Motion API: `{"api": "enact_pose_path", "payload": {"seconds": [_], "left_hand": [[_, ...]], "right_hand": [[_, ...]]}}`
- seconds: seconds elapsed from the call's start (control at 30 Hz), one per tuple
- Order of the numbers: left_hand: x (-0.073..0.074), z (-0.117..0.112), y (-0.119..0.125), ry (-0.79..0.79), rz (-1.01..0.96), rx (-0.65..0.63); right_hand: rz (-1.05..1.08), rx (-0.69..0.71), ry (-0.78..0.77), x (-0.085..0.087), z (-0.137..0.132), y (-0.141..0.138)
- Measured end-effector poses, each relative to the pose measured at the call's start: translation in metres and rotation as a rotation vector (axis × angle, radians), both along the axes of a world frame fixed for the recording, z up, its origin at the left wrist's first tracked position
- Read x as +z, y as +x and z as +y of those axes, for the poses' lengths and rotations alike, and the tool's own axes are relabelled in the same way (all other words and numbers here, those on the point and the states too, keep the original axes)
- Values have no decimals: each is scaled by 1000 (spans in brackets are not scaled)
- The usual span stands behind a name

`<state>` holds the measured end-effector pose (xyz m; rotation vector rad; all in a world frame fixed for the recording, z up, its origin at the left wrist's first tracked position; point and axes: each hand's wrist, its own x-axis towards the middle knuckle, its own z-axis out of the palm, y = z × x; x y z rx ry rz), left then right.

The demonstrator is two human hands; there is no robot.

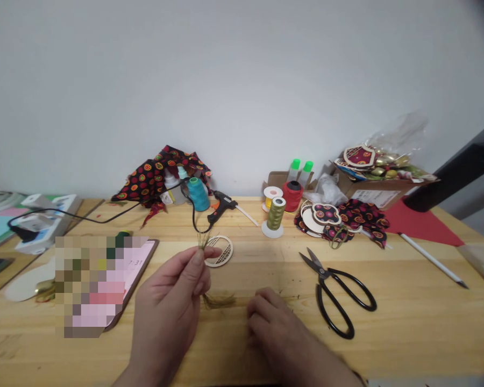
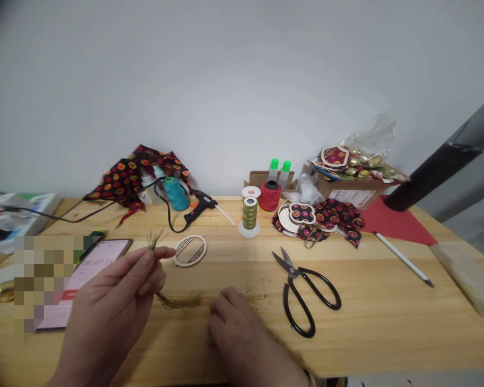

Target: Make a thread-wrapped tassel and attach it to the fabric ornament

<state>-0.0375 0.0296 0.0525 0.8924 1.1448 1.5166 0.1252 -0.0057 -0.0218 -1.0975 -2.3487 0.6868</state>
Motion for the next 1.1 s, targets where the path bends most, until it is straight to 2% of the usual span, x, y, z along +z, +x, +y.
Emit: {"api": "enact_pose_path", "payload": {"seconds": [0.13, 0.17, 0.23, 0.33, 0.43, 0.5, 0.6, 0.67, 0.77, 0.83, 0.87, 0.9, 0.97, 1.03, 1.1], "left_hand": [[-11, -2, 3, -107, -86, -34], [-14, -3, 4, -130, -95, -46], [-19, -4, 5, -159, -105, -63], [-22, -4, 5, -172, -125, -67], [-20, -3, 6, -188, -160, -65], [-18, -3, 7, -202, -178, -66], [-19, -4, 8, -235, -197, -68], [-22, -4, 9, -257, -216, -72], [-27, -5, 10, -278, -253, -93], [-30, -6, 10, -287, -270, -114], [-31, -6, 11, -290, -276, -120], [-31, -6, 11, -291, -280, -120], [-31, -6, 10, -288, -281, -110], [-31, -5, 10, -281, -279, -100], [-31, -5, 9, -275, -278, -96]], "right_hand": [[326, -242, -280, 9, 5, 13], [362, -298, -345, 12, 7, 17], [353, -355, -376, 16, 8, 22], [211, -260, -246, 16, 7, 21], [26, -86, -67, 6, 2, 10], [-61, -19, 60, -2, -1, 1], [-58, 29, 136, -9, -2, -5], [68, -32, 50, -6, -1, -3], [333, -236, -206, 5, 4, 5], [412, -355, -337, 13, 8, 12], [405, -385, -348, 16, 9, 14], [367, -379, -334, 18, 10, 16], [236, -271, -228, 18, 9, 15], [90, -130, -83, 11, 6, 11], [-22, -65, 74, -2, 2, 4]]}}
